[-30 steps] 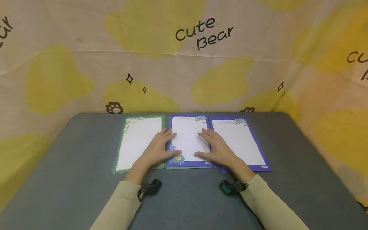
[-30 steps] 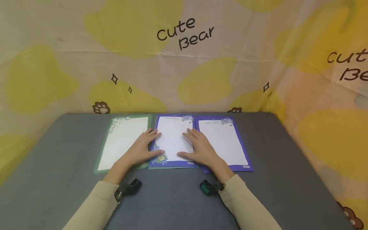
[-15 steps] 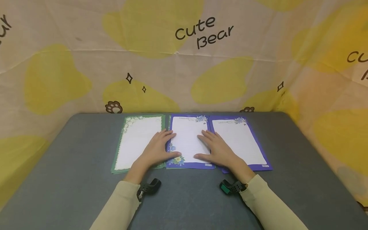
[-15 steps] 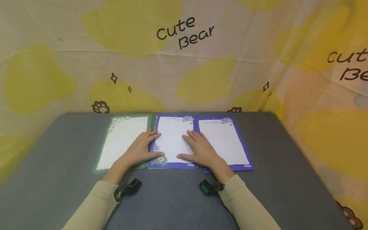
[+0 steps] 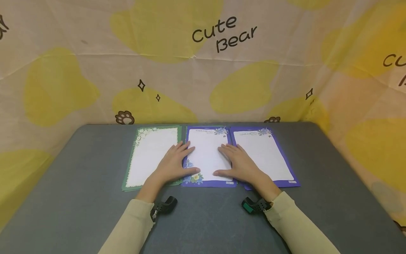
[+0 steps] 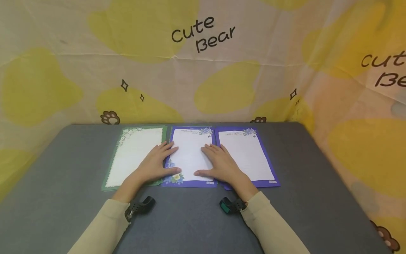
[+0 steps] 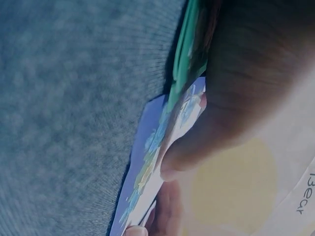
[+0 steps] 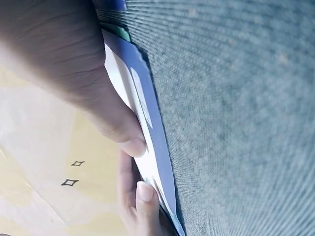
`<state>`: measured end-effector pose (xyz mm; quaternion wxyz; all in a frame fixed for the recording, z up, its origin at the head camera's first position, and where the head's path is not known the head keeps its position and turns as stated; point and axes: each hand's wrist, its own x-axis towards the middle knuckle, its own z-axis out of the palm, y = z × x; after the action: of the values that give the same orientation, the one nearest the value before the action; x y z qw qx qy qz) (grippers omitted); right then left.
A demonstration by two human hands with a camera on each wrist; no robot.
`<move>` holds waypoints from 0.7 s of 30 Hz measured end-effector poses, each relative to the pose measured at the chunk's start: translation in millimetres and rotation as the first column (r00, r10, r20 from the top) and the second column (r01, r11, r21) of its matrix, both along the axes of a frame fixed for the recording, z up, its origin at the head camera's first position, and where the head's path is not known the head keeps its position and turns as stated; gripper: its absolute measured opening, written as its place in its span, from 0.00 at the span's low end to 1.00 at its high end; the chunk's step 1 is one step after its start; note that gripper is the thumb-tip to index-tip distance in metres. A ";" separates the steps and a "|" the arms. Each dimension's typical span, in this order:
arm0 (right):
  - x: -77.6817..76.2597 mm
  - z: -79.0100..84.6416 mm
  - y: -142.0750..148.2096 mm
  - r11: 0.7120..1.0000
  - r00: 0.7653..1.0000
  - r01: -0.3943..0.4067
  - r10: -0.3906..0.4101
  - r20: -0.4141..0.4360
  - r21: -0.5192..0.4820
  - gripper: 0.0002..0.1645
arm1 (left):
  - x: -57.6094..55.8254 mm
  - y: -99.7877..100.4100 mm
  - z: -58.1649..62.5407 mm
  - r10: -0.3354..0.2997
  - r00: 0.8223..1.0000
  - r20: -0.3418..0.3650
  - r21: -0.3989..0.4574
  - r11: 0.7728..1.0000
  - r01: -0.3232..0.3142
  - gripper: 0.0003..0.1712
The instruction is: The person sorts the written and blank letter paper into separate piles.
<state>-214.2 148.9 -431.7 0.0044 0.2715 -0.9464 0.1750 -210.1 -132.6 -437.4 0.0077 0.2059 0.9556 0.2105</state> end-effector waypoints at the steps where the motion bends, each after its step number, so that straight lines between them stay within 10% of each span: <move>1: 0.1 -0.1 0.2 1.000 1.000 0.003 -0.003 0.001 -0.013 0.58 | 0.0 0.1 0.0 -0.002 1.000 0.005 -0.007 1.000 0.002 0.52; 21: -1.1 -2.9 1.1 0.998 0.999 0.032 -0.032 -0.004 -0.047 0.58 | -1.1 0.5 -1.3 0.056 0.998 0.023 0.070 0.996 -0.057 0.48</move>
<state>-215.3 150.0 -434.6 0.0158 0.2567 -0.9462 0.1965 -211.1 -132.1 -438.7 0.0047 0.1766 0.9529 0.2466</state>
